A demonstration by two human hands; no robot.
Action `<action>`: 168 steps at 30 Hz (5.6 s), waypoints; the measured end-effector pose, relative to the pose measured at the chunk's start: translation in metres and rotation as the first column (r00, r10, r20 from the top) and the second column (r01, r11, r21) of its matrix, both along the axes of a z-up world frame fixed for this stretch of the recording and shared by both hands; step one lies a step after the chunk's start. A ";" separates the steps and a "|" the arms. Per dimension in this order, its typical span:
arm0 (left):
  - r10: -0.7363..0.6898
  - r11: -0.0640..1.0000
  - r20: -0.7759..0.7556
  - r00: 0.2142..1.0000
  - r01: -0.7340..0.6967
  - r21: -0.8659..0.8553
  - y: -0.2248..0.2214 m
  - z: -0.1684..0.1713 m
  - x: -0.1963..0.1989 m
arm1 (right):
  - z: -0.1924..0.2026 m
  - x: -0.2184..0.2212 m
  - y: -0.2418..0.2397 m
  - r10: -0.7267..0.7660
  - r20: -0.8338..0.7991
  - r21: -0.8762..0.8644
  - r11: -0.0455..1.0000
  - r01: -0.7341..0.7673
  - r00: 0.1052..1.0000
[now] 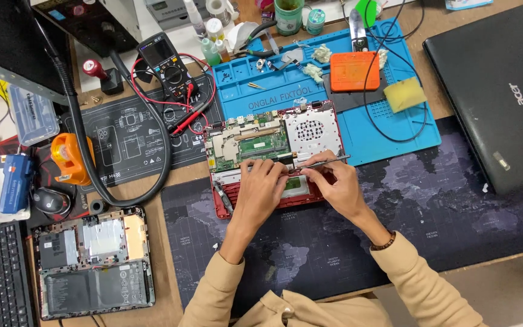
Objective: Reassembling a laptop by connecting internal cables and screwing components into place on a motherboard.
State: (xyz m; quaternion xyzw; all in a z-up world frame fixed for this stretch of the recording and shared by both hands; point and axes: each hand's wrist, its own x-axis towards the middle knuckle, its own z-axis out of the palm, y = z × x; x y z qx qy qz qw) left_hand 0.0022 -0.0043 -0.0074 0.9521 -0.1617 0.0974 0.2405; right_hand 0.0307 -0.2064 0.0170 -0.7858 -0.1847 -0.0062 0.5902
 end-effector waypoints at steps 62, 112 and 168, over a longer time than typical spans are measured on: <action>-0.011 0.973 0.102 0.995 -0.012 0.229 -0.054 0.003 0.017 | 0.001 0.003 -0.070 -0.123 0.064 -0.084 0.988 0.128 0.990; -0.090 0.995 0.096 0.991 0.095 -0.043 -0.087 0.012 0.027 | 0.001 -0.015 -0.055 -0.263 0.074 -0.428 0.863 0.268 0.962; 0.568 0.708 -0.320 0.758 -0.648 -0.281 0.029 0.066 -0.058 | 0.044 -0.020 -0.010 -0.195 -0.190 -0.268 0.953 0.140 0.962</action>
